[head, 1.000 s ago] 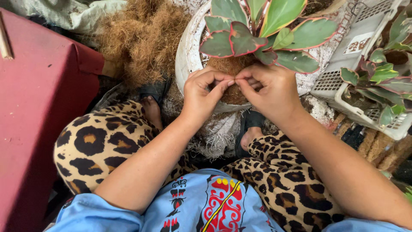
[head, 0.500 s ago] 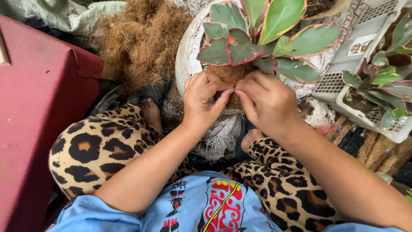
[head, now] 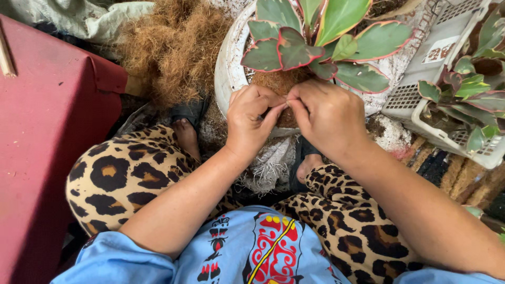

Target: The person wraps a plant's root ball with coco fiber, secures it with a yellow string, and trims the excess string with scissors. The person then ties the string to secure the wrapping.

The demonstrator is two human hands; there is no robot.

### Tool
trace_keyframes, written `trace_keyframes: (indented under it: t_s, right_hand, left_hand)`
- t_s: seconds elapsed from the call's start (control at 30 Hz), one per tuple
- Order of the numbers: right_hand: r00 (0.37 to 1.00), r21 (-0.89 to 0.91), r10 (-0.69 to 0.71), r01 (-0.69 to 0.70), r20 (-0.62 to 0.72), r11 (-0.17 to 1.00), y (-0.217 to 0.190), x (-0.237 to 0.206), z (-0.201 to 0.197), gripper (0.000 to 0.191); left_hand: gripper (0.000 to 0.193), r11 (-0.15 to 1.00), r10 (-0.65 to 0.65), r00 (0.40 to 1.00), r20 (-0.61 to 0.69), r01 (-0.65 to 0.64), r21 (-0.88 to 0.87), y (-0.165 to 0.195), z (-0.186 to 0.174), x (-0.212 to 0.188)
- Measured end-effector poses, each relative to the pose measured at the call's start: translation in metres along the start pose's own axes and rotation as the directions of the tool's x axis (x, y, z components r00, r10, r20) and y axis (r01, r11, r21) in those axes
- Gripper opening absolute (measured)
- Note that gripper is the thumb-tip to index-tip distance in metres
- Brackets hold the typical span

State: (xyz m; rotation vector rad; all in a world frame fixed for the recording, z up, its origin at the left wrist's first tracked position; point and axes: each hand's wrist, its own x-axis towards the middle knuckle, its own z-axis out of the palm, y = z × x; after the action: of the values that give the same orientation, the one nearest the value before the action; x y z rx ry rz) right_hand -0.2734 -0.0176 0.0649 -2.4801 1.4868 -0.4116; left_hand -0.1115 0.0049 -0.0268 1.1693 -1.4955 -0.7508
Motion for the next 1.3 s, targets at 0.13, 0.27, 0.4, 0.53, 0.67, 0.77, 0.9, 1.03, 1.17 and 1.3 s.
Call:
trace_keyframes:
  t_s: [0.13, 0.27, 0.4, 0.53, 0.67, 0.77, 0.9, 1.03, 1.17, 1.3]
  right_hand:
    - [1.000, 0.020, 0.017, -0.017, 0.003, 1.000, -0.001, 0.000, -0.001, 0.008]
    - [0.999, 0.104, 0.021, -0.024, 0.031, 0.994, 0.003, 0.000, -0.006, 0.008]
    - [0.996, 0.235, 0.071, -0.081, 0.051, 0.969, 0.009, 0.001, -0.009, 0.008]
    - [0.970, 0.339, 0.197, -0.234, 0.139, 0.911, 0.011, -0.001, -0.011, 0.009]
    - [0.918, 0.386, 0.299, -0.383, 0.261, 0.839, 0.014, -0.002, -0.013, 0.011]
    - [0.931, 0.440, 0.248, -0.347, 0.269, 0.828, 0.017, -0.001, -0.014, 0.012]
    - [0.953, 0.414, 0.171, -0.265, 0.250, 0.871, 0.018, 0.000, -0.015, 0.011]
    - [0.971, 0.293, 0.096, -0.160, 0.220, 0.943, 0.017, 0.001, -0.018, 0.011]
    - [0.983, 0.249, 0.028, -0.073, 0.180, 0.966, 0.015, 0.002, -0.018, 0.010]
    - [0.984, 0.293, 0.067, -0.114, 0.167, 0.949, 0.016, 0.002, -0.019, 0.009]
  left_hand:
    - [0.013, 0.998, 0.024, 1.000, -0.008, -0.024, 0.055, 0.000, 0.000, 0.002]
    - [0.012, 1.000, 0.018, 1.000, 0.001, -0.018, 0.024, -0.001, -0.001, 0.004]
    - [0.009, 0.998, 0.006, 1.000, 0.007, -0.005, -0.066, -0.002, -0.001, 0.005]
    - [0.008, 0.997, -0.011, 1.000, 0.014, 0.012, -0.072, -0.004, 0.000, 0.005]
    - [0.009, 0.995, -0.004, 1.000, 0.023, 0.006, -0.097, -0.006, 0.001, 0.006]
    - [0.009, 0.994, -0.024, 0.999, 0.027, 0.026, -0.101, -0.007, 0.001, 0.005]
    - [0.010, 0.998, -0.005, 1.000, 0.025, 0.006, -0.066, -0.010, 0.002, 0.005]
    - [0.011, 0.999, 0.033, 0.999, 0.043, -0.032, -0.022, -0.010, 0.000, 0.006]
    - [0.013, 0.998, 0.061, 0.996, 0.059, -0.060, -0.010, -0.009, -0.003, 0.008]
    - [0.010, 0.986, -0.023, 0.995, 0.101, 0.039, -0.162, -0.013, -0.002, 0.012]
